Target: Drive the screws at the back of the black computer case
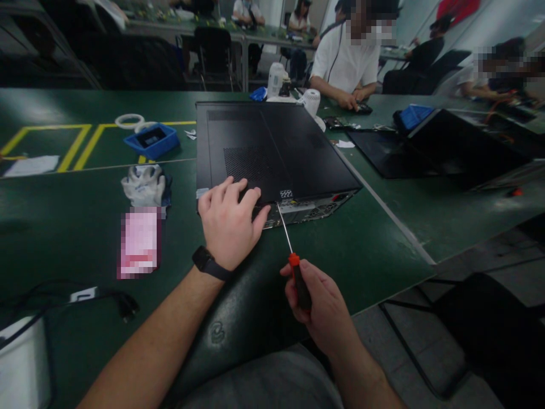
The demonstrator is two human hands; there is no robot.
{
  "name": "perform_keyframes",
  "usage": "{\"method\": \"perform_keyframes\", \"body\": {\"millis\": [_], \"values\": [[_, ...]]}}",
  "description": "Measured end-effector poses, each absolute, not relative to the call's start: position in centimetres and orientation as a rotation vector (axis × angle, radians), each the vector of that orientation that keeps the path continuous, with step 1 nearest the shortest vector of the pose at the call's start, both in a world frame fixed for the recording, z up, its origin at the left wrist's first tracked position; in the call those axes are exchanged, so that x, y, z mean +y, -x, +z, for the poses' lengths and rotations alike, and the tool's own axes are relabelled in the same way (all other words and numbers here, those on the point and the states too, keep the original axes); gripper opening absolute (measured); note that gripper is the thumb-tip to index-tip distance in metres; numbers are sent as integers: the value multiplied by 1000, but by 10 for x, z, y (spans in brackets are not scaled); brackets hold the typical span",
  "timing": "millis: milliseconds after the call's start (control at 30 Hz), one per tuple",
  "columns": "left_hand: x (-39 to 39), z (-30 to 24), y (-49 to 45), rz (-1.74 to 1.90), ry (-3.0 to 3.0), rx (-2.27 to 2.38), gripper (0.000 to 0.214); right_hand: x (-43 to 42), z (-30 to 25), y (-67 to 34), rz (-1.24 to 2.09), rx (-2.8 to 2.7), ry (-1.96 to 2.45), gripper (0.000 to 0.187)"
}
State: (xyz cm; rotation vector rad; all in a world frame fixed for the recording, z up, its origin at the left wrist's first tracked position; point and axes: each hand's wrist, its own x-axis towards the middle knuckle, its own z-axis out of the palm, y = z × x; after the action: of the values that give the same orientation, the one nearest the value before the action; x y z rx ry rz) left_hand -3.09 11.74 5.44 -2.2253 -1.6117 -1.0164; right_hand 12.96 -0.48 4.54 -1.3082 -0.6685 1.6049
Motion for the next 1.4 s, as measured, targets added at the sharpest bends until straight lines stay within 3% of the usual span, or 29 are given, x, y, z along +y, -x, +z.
{"method": "perform_keyframes", "body": {"millis": [733, 1400], "values": [[117, 55, 30, -1026, 2237, -1620, 27, -1, 45, -128, 1582, -681, 1307, 38], [116, 55, 31, -1022, 2246, -1627, 27, 1, 43, -128, 1598, -673, 1296, 44]]}}
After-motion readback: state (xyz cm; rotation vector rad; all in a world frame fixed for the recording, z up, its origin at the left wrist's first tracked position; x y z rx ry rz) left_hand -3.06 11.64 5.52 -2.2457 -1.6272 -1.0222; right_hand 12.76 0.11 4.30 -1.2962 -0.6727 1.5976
